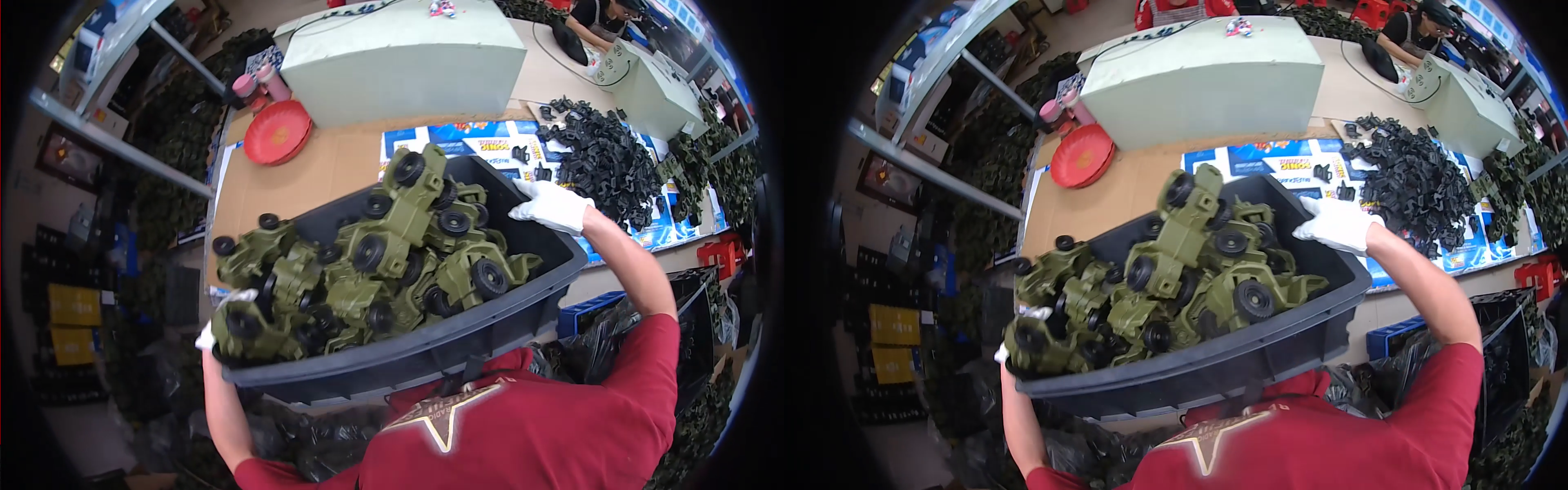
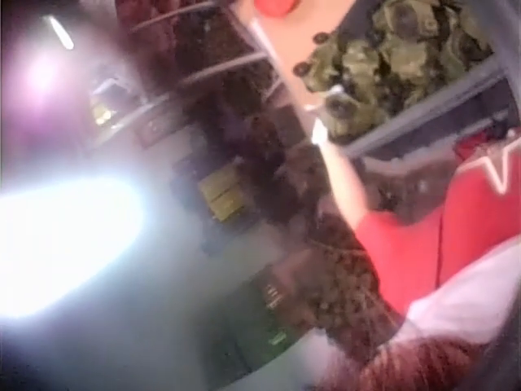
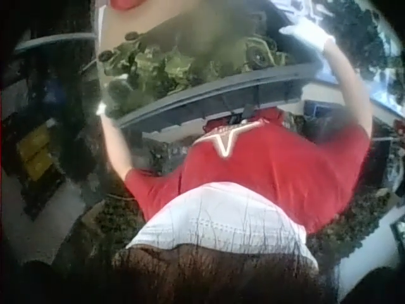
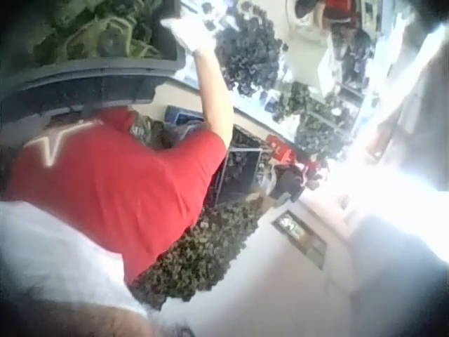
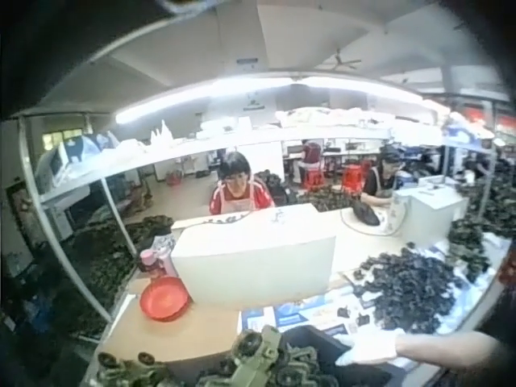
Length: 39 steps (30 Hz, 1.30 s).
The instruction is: The person dumps plastic parts and toy vehicle bodies from bins onto a table, assembles the parts onto the toy vehicle bodies by hand, and places the assembled vehicles into a bin.
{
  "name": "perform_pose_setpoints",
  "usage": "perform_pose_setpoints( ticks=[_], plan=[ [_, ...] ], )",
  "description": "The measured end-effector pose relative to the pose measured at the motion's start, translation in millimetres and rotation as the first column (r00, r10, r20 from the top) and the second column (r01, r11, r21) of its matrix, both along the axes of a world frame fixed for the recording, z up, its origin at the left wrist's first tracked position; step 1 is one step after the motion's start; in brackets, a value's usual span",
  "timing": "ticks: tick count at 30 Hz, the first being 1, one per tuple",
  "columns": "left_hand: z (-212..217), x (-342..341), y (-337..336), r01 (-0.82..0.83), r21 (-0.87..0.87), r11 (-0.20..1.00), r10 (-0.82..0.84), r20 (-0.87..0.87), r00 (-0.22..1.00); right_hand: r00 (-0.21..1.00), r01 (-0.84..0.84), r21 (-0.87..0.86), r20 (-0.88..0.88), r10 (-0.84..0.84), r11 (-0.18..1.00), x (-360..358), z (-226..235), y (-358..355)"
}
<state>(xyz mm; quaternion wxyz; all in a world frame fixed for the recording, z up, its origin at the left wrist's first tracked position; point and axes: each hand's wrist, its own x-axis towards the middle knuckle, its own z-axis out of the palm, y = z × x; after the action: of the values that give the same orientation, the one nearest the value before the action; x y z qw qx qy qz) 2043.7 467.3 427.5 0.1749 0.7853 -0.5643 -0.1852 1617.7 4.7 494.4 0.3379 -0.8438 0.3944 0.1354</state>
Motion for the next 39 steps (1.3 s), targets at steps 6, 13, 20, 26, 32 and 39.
perform_pose_setpoints(
  ticks=[6, 13, 20, 26, 32, 39],
  plan=[
    [30, 13, -185, -0.327, 0.366, 0.871, 0.480, -0.775, 0.412, 0.950, -0.008, 0.115, -0.309, 0.043, 0.993, -23, 3, -87],
    [19, 37, -293, -0.350, 0.563, 0.749, 0.649, -0.728, 0.220, 0.931, -0.178, 0.203, -0.283, 0.232, 0.963, -59, -87, -203],
    [4, 60, -308, -0.310, 0.517, 0.798, 0.586, -0.785, 0.199, 0.962, -0.157, 0.233, -0.182, 0.202, 0.960, -129, -112, -150],
    [-17, 67, -276, -0.297, 0.464, 0.834, 0.517, -0.846, 0.130, 0.971, -0.170, 0.238, -0.126, 0.204, 0.956, -209, -136, 45],
    [-37, 50, -244, -0.288, 0.444, 0.849, 0.479, -0.876, 0.063, 0.978, -0.176, 0.282, -0.060, 0.200, 0.943, -123, -93, -101],
    [-49, 31, -191, -0.339, 0.415, 0.844, 0.440, -0.898, -0.005, 0.972, -0.233, 0.332, 0.054, 0.228, 0.914, -220, -112, -26]
  ],
)
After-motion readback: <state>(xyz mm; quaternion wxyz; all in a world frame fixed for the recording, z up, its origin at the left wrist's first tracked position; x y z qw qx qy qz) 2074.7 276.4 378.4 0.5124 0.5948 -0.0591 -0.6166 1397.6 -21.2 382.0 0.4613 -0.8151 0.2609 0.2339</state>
